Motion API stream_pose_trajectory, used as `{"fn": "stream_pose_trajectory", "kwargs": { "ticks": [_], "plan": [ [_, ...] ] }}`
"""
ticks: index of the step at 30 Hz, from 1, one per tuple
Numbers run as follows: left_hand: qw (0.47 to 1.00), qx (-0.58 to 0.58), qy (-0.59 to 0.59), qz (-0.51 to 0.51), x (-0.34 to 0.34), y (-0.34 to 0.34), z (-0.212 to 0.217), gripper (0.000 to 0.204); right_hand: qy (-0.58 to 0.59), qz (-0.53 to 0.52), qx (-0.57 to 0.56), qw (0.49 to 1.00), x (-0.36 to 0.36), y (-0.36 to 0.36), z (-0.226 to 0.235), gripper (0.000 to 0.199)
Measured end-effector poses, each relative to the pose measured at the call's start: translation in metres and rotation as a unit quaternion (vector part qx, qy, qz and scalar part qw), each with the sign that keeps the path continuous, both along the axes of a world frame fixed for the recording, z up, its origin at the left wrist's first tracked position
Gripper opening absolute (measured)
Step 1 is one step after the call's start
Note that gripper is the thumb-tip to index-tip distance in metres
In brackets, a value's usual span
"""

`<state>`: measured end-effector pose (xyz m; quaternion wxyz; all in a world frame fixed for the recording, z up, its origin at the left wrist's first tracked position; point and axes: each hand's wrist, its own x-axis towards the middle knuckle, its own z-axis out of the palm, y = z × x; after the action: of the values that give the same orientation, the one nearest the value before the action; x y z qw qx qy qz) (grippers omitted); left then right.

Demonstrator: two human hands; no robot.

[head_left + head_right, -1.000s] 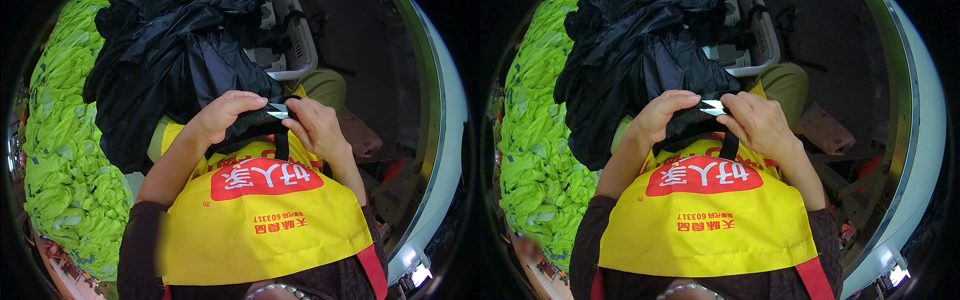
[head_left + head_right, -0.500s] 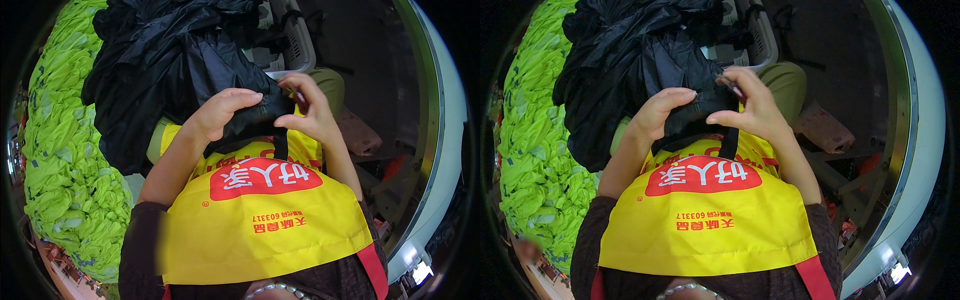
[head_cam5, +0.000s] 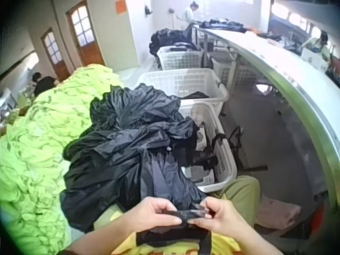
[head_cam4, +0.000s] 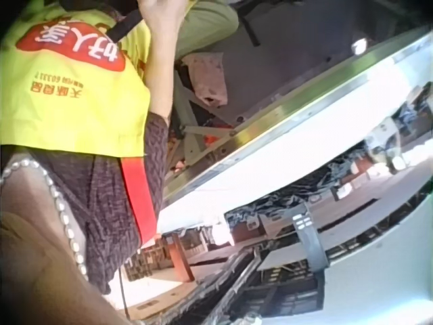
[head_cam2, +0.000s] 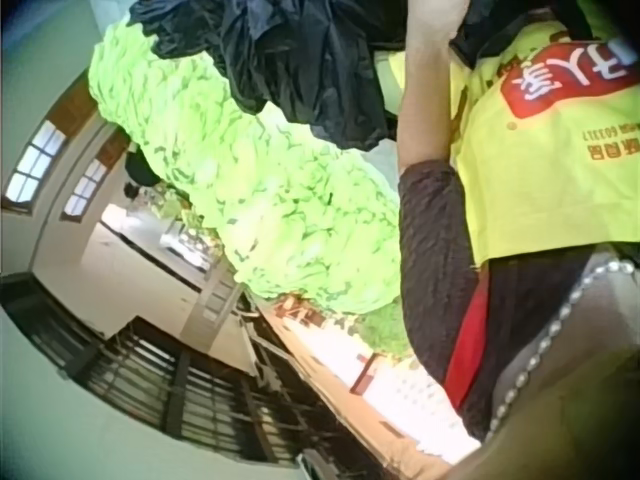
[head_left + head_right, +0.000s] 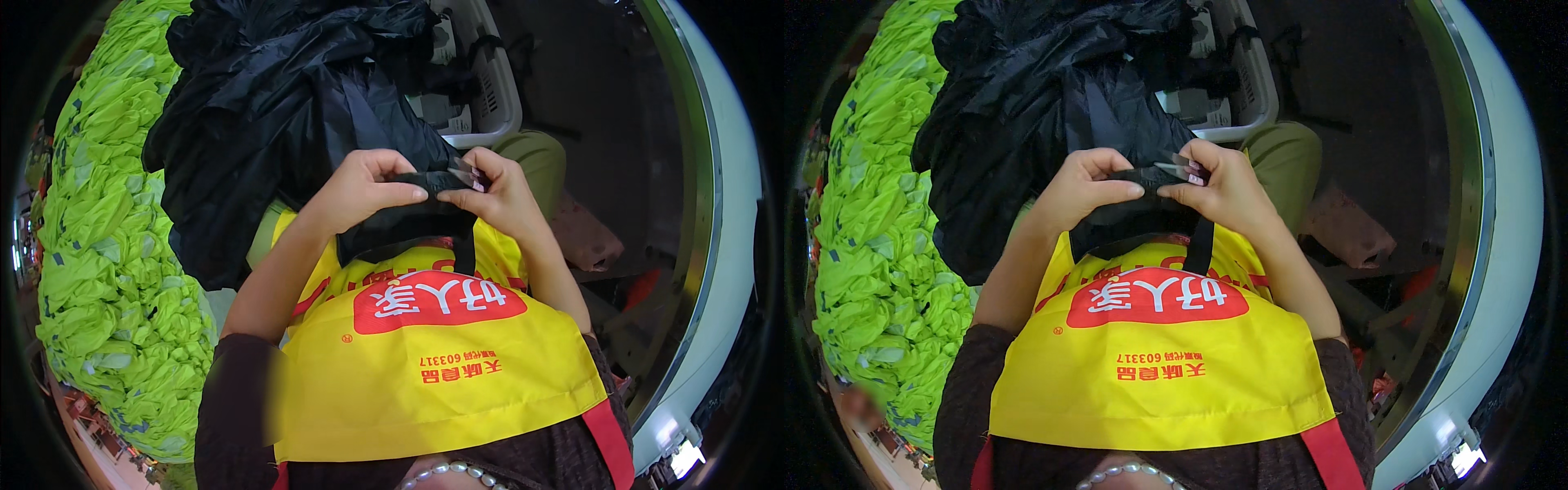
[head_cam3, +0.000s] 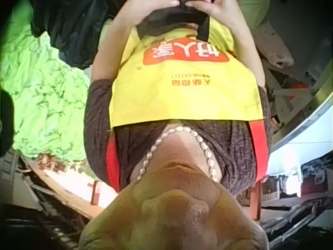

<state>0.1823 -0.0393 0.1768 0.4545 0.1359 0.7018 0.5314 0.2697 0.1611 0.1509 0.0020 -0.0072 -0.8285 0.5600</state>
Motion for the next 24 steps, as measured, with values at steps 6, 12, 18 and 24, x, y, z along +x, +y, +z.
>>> {"fn": "stream_pose_trajectory", "kwargs": {
  "ticks": [6,12,18,24],
  "plan": [
    [0.731,0.133,0.669,-0.005,0.017,-0.004,-0.027,0.02,0.301,-0.067,0.234,0.922,0.013,-0.004,-0.016,0.03],
    [0.824,0.057,0.54,-0.162,0.022,-0.009,-0.058,0.012,-0.025,0.157,0.159,0.974,0.018,0.008,-0.029,0.029],
    [0.787,-0.361,0.276,-0.417,0.033,-0.066,-0.242,0.027,-0.08,0.122,0.054,0.988,0.003,0.022,-0.032,0.029],
    [0.757,-0.364,0.15,-0.522,0.041,-0.039,-0.218,0.027,-0.098,-0.056,-0.143,0.983,-0.025,0.081,-0.053,0.02]
  ]
}}
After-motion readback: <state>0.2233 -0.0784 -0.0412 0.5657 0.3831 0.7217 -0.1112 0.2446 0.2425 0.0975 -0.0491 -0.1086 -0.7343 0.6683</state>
